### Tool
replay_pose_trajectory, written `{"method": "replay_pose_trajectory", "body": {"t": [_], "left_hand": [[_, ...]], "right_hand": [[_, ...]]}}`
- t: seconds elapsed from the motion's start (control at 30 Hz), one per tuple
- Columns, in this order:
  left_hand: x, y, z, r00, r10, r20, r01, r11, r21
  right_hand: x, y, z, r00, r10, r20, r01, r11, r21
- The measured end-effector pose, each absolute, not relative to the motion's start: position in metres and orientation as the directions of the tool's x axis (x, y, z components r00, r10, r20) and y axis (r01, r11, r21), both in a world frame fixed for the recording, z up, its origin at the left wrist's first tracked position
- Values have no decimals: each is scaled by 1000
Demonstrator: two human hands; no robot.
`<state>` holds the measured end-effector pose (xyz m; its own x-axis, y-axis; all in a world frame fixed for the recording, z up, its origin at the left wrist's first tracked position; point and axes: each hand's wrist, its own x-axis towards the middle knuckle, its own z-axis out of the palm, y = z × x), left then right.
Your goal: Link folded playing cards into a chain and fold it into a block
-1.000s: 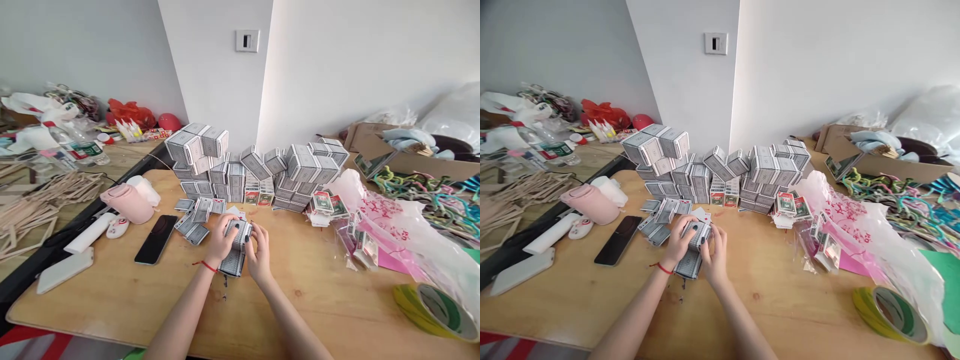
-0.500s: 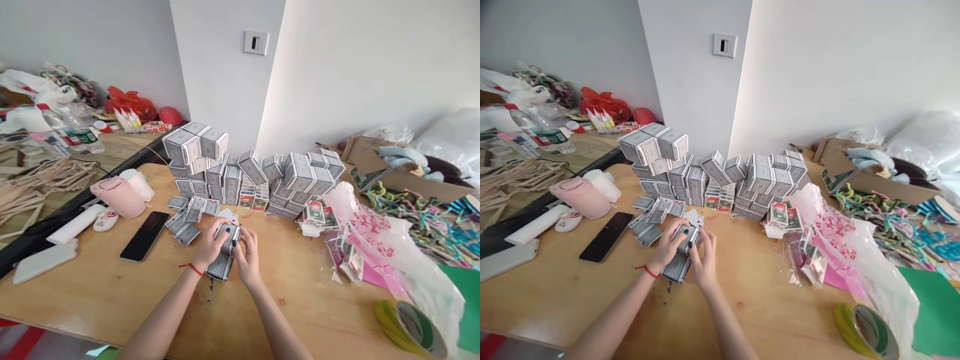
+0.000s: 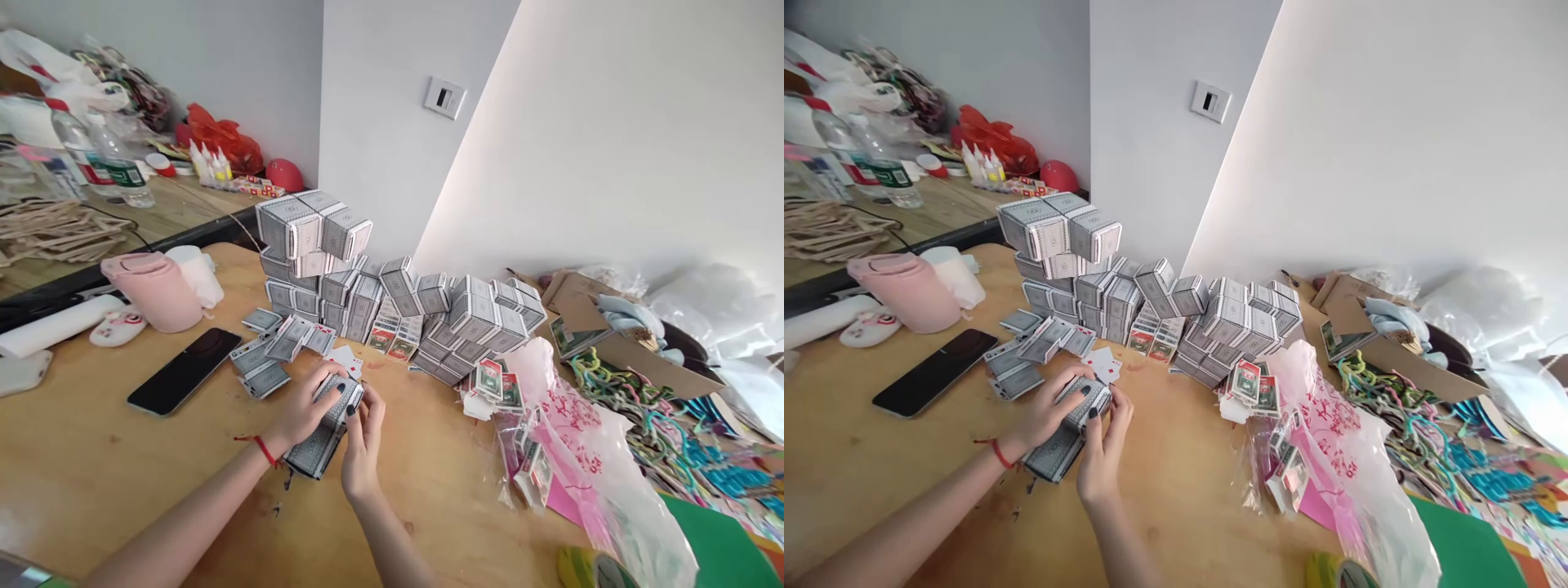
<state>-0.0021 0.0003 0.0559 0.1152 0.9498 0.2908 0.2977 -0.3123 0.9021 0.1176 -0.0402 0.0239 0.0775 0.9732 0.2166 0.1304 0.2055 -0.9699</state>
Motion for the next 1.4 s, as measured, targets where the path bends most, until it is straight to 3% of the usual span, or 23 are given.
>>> {"method": "replay_pose_trajectory", "body": {"t": [0.17, 0.3, 0.53, 0.83, 0.97, 1.13, 1.27, 1.4], "left_hand": [[-1, 2, 53, 117, 952, 283, 293, -305, 906], [1, 4, 48, 75, 960, 268, 279, -278, 919], [2, 0, 46, 41, 966, 256, 262, -257, 930], [3, -6, 50, 72, 959, 274, 257, -284, 924], [2, -8, 55, 115, 952, 283, 290, -305, 907], [1, -11, 61, 187, 920, 344, 377, -390, 840], [-2, -12, 62, 212, 883, 419, 462, -469, 753], [-10, -14, 68, 366, 832, 417, 552, -554, 623]], "right_hand": [[120, -36, 30, 76, 989, 127, 166, 113, -980], [113, -30, 38, 90, 995, 50, 69, 44, -997], [101, -25, 35, 224, 969, 101, 59, 90, -994], [108, -30, 26, 212, 968, 133, 50, 126, -991], [118, -30, 25, 151, 977, 152, 84, 141, -986], [137, -29, 33, -6, 999, 46, 161, 47, -986], [146, -22, 44, -132, 990, -54, 123, -37, -992], [155, -13, 52, -196, 970, -143, 110, -123, -986]]}}
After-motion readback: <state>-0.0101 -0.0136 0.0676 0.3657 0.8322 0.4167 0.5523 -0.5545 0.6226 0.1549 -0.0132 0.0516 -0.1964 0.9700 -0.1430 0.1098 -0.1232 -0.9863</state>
